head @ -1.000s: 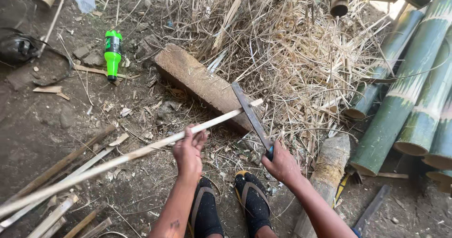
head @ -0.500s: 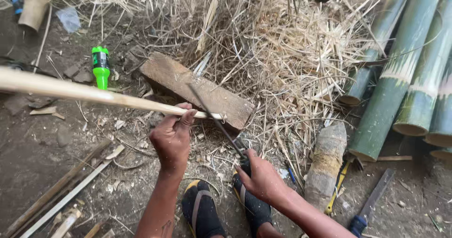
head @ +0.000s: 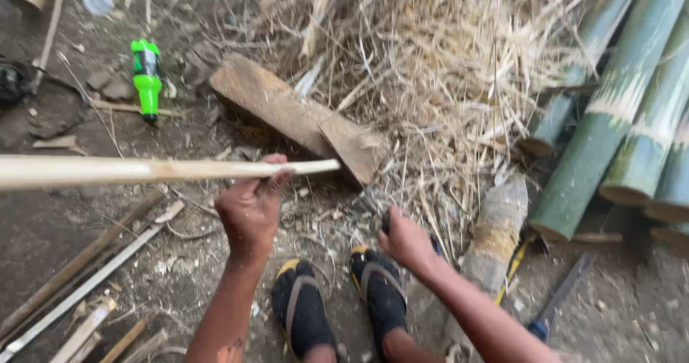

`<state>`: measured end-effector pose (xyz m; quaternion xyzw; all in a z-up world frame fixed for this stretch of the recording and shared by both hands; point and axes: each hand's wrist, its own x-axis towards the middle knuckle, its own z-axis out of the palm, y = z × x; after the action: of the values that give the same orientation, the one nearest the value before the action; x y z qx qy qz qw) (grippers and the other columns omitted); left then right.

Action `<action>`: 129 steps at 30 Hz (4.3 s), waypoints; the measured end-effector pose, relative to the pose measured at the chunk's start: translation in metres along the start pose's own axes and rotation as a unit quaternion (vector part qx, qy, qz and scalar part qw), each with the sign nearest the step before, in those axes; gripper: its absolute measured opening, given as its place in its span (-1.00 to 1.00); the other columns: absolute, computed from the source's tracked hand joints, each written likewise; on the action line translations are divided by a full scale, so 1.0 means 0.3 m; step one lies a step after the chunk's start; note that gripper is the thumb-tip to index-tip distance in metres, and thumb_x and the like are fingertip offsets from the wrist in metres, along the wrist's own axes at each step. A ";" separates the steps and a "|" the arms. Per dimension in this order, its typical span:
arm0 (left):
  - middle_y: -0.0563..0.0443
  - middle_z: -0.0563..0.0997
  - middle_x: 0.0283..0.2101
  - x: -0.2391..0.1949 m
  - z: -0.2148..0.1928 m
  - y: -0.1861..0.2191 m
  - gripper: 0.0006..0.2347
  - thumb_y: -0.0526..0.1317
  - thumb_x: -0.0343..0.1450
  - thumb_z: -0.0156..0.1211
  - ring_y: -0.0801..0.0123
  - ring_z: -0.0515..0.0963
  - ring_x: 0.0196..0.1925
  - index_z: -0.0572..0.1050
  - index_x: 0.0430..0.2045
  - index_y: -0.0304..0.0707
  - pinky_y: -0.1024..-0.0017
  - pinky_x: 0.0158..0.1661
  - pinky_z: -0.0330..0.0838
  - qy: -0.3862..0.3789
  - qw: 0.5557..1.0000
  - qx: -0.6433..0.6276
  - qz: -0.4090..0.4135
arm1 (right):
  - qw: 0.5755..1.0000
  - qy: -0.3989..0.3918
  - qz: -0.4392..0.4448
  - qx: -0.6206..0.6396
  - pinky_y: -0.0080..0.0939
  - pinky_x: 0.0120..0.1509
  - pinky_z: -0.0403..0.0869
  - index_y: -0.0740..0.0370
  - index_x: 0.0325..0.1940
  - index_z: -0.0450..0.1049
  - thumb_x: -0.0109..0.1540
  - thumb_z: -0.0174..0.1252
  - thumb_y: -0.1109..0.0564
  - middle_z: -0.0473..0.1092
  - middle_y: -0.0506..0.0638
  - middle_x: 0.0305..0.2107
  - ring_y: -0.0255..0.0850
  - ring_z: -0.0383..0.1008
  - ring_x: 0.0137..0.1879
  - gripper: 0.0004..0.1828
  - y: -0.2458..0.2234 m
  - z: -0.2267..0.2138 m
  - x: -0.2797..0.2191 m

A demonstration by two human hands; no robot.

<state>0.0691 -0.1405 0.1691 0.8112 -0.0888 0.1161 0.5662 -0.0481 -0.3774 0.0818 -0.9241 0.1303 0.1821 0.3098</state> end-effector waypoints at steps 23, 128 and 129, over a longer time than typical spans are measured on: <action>-0.34 0.63 -0.17 -0.210 0.104 -0.230 -0.75 -0.35 0.49 0.09 0.17 0.72 -0.15 0.48 0.02 -0.53 0.50 -0.15 0.62 0.201 0.853 -0.363 -0.316 | 0.920 0.209 0.051 0.327 -0.27 -0.45 0.42 0.33 -0.07 0.32 0.27 0.18 0.09 0.42 -0.02 -0.57 -0.26 0.44 -0.50 -0.71 0.086 0.183 -0.042; 0.04 0.43 -0.79 -0.421 -0.253 -0.645 -0.73 -0.20 0.51 -0.15 0.45 0.33 -0.86 0.56 -0.17 -0.27 0.43 -0.86 0.23 -0.330 0.844 0.363 -0.216 | 0.971 0.018 0.178 -0.161 -0.13 -0.48 0.48 0.18 0.11 0.47 0.45 -0.22 -0.33 0.55 0.02 -0.48 -0.20 0.44 -0.53 -0.40 0.097 -0.276 0.159; 0.07 0.44 -0.76 -0.427 -0.211 -0.676 -0.72 -0.17 0.54 -0.15 0.49 0.32 -0.84 0.58 -0.24 -0.28 0.47 -0.83 0.20 -0.344 0.835 0.369 -0.219 | 0.977 -0.011 0.141 -0.160 -0.18 -0.51 0.48 0.14 0.18 0.44 0.41 -0.19 -0.33 0.54 -0.01 -0.46 -0.24 0.45 -0.55 -0.41 0.094 -0.251 0.131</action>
<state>-0.0033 -0.0099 -0.0289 0.9458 -0.0479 -0.2735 0.1682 -0.0034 -0.4510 0.1064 -0.9320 0.2246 0.2529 0.1304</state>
